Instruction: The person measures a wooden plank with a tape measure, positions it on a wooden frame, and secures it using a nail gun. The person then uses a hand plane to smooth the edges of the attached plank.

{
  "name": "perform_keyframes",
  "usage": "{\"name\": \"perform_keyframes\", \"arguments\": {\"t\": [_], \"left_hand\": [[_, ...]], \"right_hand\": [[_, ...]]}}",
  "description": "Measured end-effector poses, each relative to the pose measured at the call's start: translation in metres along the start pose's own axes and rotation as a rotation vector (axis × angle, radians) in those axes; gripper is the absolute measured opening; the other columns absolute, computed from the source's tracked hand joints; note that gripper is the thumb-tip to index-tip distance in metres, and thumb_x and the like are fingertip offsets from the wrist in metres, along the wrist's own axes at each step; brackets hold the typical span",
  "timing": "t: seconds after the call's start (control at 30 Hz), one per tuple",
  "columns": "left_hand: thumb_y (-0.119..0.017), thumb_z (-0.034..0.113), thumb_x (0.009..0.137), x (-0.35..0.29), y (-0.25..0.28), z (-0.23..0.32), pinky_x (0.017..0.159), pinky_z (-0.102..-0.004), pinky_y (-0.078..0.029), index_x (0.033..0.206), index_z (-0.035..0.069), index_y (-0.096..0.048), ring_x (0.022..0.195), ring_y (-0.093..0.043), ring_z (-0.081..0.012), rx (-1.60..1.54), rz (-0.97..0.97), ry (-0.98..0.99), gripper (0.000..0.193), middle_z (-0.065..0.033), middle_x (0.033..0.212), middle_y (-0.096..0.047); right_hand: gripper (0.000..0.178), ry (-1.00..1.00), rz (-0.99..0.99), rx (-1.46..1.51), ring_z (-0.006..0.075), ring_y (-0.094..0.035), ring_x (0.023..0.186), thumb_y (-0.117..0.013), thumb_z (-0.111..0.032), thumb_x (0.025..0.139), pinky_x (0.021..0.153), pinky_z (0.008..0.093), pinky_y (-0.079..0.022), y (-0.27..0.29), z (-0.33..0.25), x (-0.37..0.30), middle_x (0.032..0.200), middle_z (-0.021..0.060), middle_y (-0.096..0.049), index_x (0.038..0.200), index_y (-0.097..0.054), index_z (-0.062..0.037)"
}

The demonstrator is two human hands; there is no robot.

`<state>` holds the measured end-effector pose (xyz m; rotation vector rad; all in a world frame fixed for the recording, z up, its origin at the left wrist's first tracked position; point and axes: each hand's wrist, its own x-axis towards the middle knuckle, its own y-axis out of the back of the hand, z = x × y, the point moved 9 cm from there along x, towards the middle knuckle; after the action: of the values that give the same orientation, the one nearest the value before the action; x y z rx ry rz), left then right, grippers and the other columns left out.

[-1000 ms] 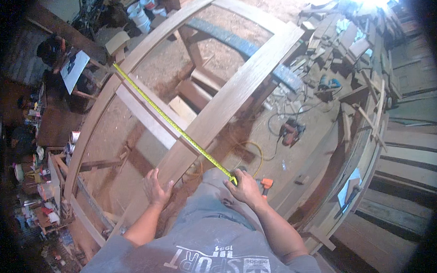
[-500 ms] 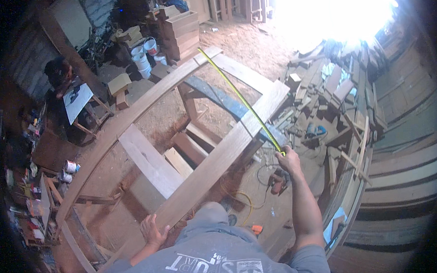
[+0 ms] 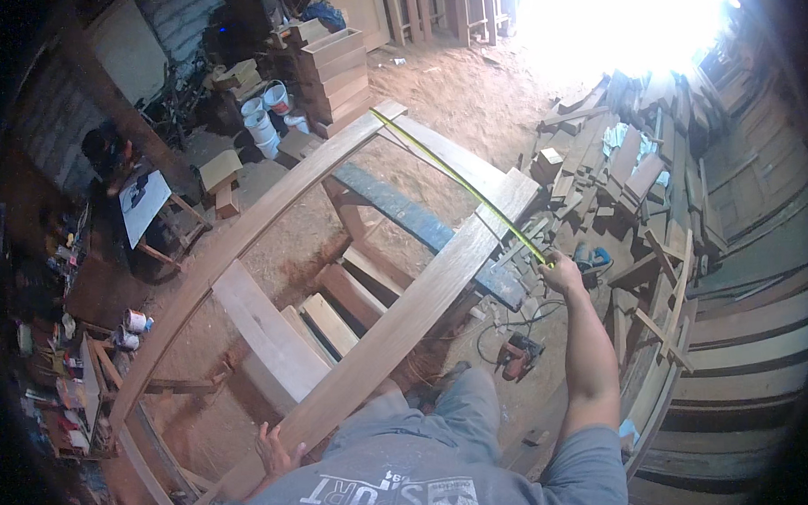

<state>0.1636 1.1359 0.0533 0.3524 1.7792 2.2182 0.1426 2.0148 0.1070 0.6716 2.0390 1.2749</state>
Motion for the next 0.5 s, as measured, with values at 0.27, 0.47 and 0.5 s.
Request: {"name": "perform_keyframes", "arguments": {"t": [0.27, 0.47, 0.5], "left_hand": [[-0.085, 0.051, 0.086, 0.188, -0.021, 0.168, 0.118, -0.0627, -0.036, 0.139, 0.007, -0.055, 0.146, -0.037, -0.0486, -0.259, 0.163, -0.048, 0.076, -0.0264, 0.155, -0.042], [-0.086, 0.060, 0.081, 0.331, -0.065, 0.350, 0.122, -0.0627, -0.029, 0.142, 0.010, -0.055, 0.145, -0.038, -0.0489, -0.264, 0.108, -0.278, 0.084, -0.0258, 0.154, -0.044], [-0.086, 0.064, 0.079, 0.349, -0.074, 0.380, 0.123, -0.0625, -0.028, 0.144, 0.011, -0.054, 0.146, -0.038, -0.0492, -0.216, 0.079, -0.297, 0.090, -0.0262, 0.154, -0.044]], "right_hand": [[0.044, 0.049, 0.030, -0.076, 0.0407, -0.069, 0.119, -0.075, -0.040, 0.092, 0.101, 0.0497, -0.055, 0.033, 0.065, 0.078, 0.120, 0.0239, -0.074, 0.125, -0.071, -0.0102], [0.043, 0.097, 0.035, -0.059, 0.0409, -0.069, 0.117, -0.074, -0.040, 0.091, 0.102, 0.0495, -0.055, 0.040, 0.103, 0.138, 0.121, 0.0214, -0.072, 0.125, -0.071, -0.0132], [0.043, 0.101, 0.046, -0.071, 0.0409, -0.069, 0.116, -0.074, -0.040, 0.091, 0.103, 0.0493, -0.055, 0.043, 0.108, 0.149, 0.121, 0.0210, -0.071, 0.125, -0.071, -0.0138]]}}
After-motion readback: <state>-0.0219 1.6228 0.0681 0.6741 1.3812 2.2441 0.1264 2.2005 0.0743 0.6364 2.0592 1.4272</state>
